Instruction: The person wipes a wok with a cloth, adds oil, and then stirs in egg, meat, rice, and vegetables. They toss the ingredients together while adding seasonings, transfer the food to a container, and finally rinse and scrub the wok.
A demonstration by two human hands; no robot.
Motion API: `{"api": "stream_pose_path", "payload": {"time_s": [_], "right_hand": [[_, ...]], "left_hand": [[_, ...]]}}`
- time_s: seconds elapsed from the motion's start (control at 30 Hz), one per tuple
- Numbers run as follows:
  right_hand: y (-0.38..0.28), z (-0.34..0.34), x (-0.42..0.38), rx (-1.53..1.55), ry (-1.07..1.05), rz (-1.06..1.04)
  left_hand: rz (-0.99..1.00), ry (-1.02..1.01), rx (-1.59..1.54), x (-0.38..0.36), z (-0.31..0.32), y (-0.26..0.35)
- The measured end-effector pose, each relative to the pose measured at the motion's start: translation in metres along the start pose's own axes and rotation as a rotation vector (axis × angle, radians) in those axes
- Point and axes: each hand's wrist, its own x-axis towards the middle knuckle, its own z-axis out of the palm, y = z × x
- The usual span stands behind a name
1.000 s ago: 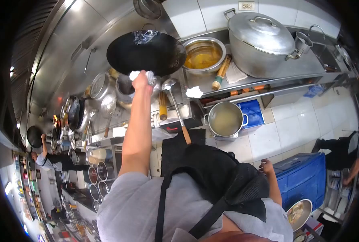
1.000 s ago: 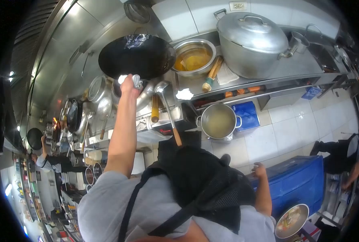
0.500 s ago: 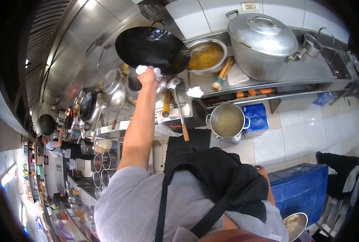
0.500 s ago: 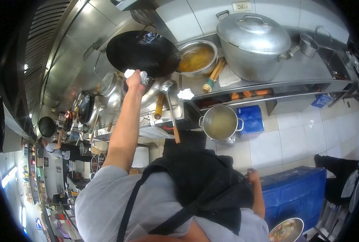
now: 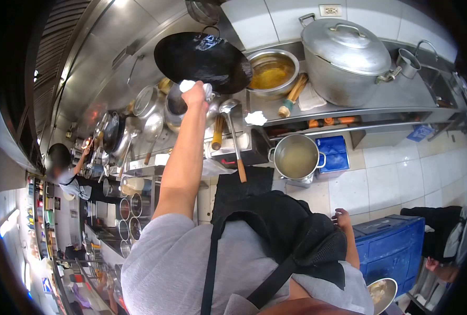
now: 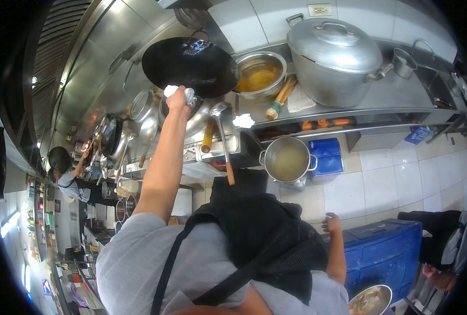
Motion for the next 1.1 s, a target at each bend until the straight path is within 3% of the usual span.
{"api": "stream_pose_path", "payload": {"time_s": [0.3,0.6,0.8,1.1], "right_hand": [[0.016,0.026,0.016,-0.038,-0.078,-0.016],[-0.003,0.058,0.013,-0.078,-0.087,-0.05],[-0.074,0.099,-0.028,-0.212,-0.091,-0.129],[-0.179,0.254,-0.074,-0.385,-0.095,-0.186]], "left_hand": [[0.031,-0.008,0.024,-0.002,-0.005,0.006],[-0.157,-0.076,-0.115,0.012,-0.035,0.004],[-0.501,-0.245,-0.223,0.029,-0.086,-0.006],[-0.674,-0.343,-0.373,0.138,-0.189,-0.054]]}}
